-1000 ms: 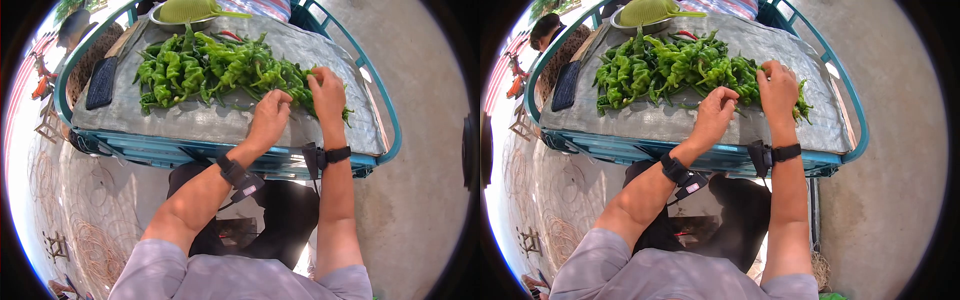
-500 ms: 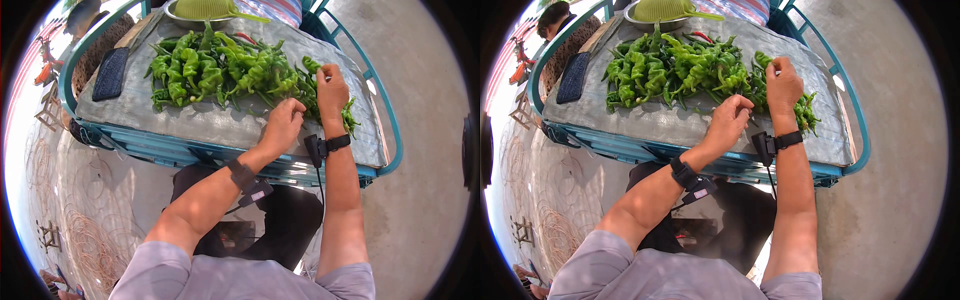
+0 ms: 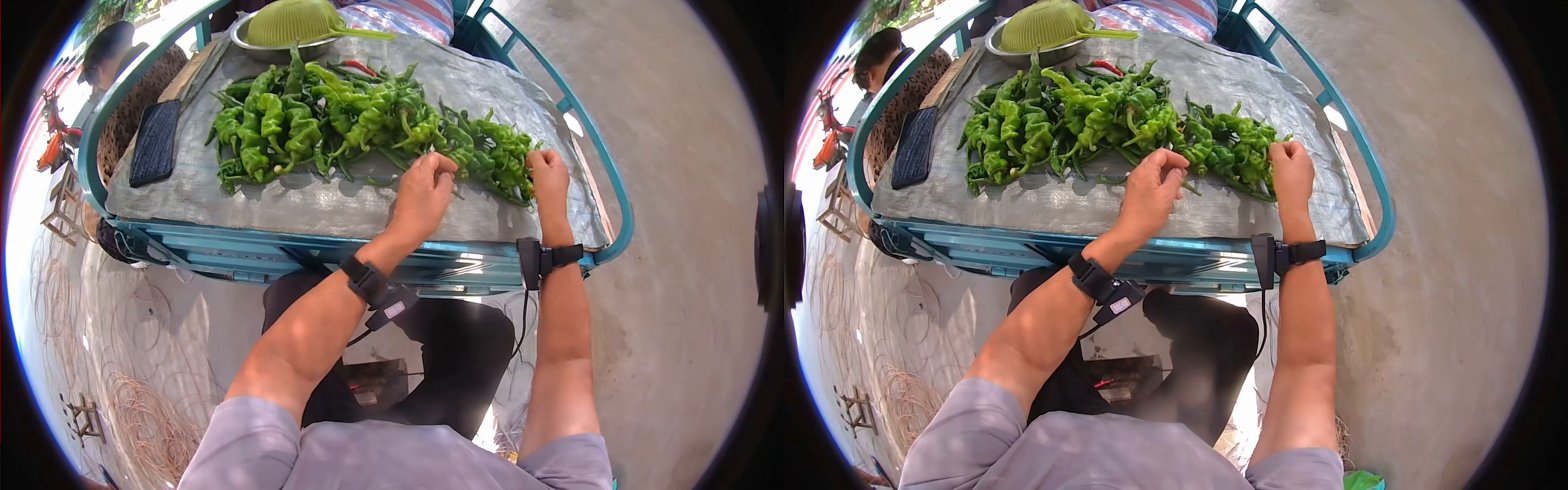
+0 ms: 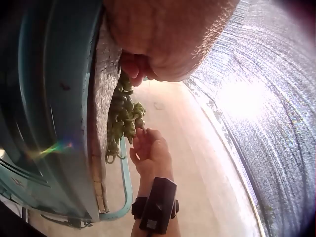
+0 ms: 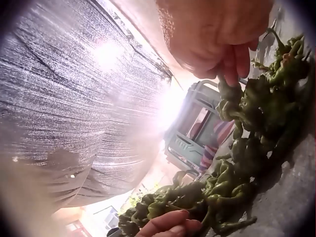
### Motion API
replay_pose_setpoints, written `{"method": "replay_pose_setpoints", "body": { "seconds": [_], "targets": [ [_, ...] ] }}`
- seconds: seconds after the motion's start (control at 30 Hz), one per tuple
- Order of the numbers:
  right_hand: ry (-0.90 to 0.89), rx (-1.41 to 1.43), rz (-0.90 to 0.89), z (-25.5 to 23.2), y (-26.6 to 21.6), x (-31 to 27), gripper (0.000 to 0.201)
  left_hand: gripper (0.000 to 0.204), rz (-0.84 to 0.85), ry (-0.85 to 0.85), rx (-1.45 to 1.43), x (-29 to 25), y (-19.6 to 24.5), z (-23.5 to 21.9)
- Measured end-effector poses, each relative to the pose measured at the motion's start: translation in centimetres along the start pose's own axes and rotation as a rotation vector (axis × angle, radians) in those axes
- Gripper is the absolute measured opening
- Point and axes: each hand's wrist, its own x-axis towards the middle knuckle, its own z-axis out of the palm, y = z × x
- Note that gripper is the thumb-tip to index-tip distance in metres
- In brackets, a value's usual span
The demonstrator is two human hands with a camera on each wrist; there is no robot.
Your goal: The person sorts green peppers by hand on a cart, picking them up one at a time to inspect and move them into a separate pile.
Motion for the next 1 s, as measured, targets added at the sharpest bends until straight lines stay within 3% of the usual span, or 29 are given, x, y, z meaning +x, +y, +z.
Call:
{"method": "replay_pose_setpoints", "body": {
  "seconds": [0.1, 0.2, 0.33, 0.53, 0.63, 0.73, 0.77, 0.83, 0.93, 1.0],
  "targets": [
    [-0.005, -0.253, -0.013, 0.1, -0.1, -0.8, 0.018, 0.014, 0.001, 0.005, 0.014, 0.0, -0.1, 0.0],
    [0.265, -0.243, -0.293, 0.5, -2.8, -1.9, 0.018, 0.015, -0.017, 0.007, 0.022, 0.0, 0.5, -0.2],
    [-0.006, -0.493, -0.432, 2.5, -8.5, -5.1, 0.018, 0.016, -0.017, 0.031, 0.021, -0.1, 0.5, -0.1],
    [-0.211, -0.652, -0.593, 4.9, -10.2, -6.3, 0.027, 0.014, -0.004, 0.167, 0.012, 0.1, -0.2, 0.3],
    [-0.419, -0.697, -0.63, 4.7, -10.1, -6.7, 0.031, 0.013, 0.02, 0.21, 0.027, 0.1, -0.6, 0.4],
    [-0.335, -0.65, -0.85, 5.4, -9.2, -6.3, 0.031, 0.013, 0.135, 0.235, 0.15, 0.1, -0.6, 0.5],
    [-0.33, -0.637, -0.822, 5.3, -9.2, -6.3, 0.029, 0.014, 0.188, 0.246, 0.205, 0.0, -0.6, 0.4],
    [-0.323, -0.607, -0.773, 5.0, -9.5, -6.2, 0.025, 0.015, 0.087, 0.232, 0.102, -0.1, -0.3, 0.4],
    [-0.104, -0.286, -0.578, 4.5, -9.3, -5.7, 0.02, 0.015, 0.049, 0.25, 0.064, -0.1, 0.0, 0.3],
    [-0.077, -0.19, -0.454, 3.5, -9.2, -5.2, 0.017, 0.016, 0.053, 0.246, 0.085, -0.1, 0.0, 0.4]
  ]
}}
